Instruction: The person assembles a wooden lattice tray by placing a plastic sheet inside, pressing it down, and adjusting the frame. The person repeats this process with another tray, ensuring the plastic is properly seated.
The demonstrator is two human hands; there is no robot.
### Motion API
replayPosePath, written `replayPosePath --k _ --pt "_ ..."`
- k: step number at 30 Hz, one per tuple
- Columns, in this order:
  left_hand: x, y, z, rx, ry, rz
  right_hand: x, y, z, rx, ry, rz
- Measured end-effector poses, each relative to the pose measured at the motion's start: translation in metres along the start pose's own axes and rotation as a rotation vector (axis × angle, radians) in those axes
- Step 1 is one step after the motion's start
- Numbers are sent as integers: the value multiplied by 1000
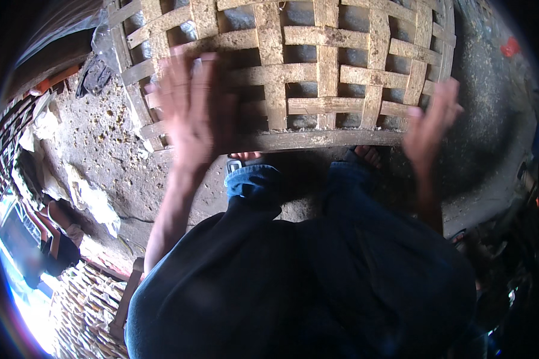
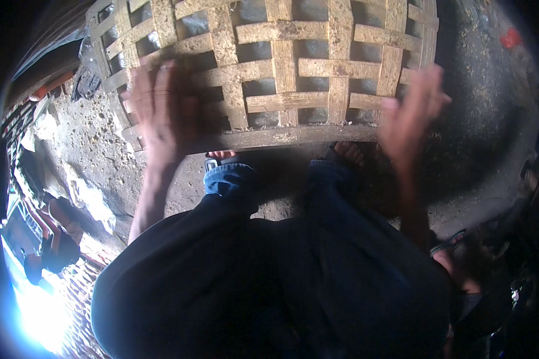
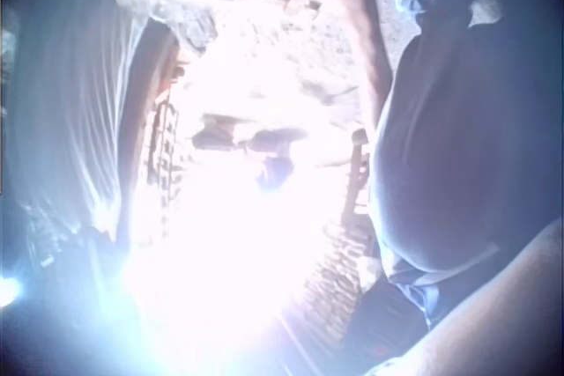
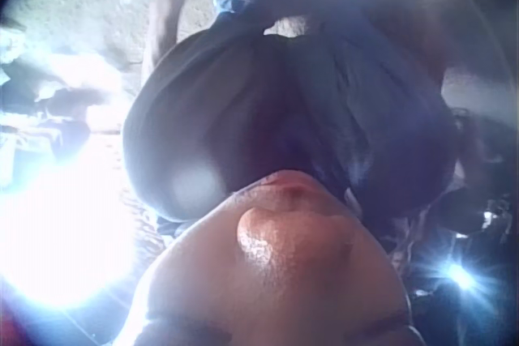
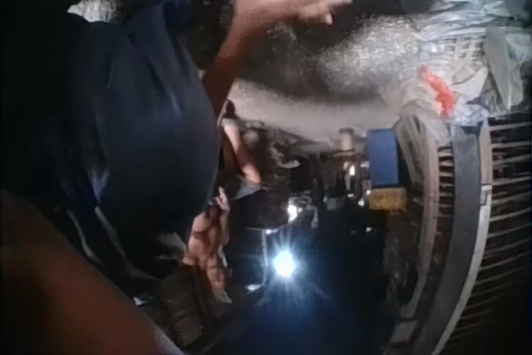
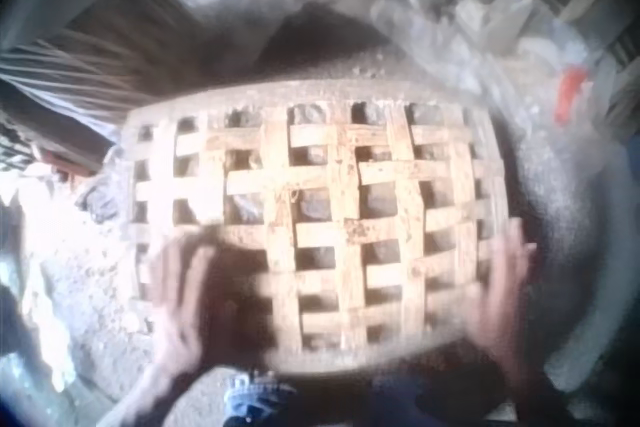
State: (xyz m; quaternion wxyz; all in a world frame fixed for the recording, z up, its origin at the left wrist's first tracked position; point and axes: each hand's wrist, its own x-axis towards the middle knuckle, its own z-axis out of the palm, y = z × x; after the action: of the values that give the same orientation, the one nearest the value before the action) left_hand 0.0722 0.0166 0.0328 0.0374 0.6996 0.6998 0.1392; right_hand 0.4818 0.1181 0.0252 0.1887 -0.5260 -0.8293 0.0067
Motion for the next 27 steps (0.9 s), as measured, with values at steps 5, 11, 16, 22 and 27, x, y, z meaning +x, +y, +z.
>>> replayPosePath --k 5,11,16,22,27 --pt "-14 -79 -59 282 275 -101 -31 93 -69 -115 113 122" --pt "-4 -1 -61 -46 11 8 28 -47 -47 336 -220 -180" --pt "-2 32 -21 -169 -274 403 39 -95 -5 594 -316 -438" --pt "19 37 -22 -151 -413 560 35 -93 9 616 -249 -355" --pt "18 26 -17 -266 -348 611 31 -92 14 608 -203 -352"
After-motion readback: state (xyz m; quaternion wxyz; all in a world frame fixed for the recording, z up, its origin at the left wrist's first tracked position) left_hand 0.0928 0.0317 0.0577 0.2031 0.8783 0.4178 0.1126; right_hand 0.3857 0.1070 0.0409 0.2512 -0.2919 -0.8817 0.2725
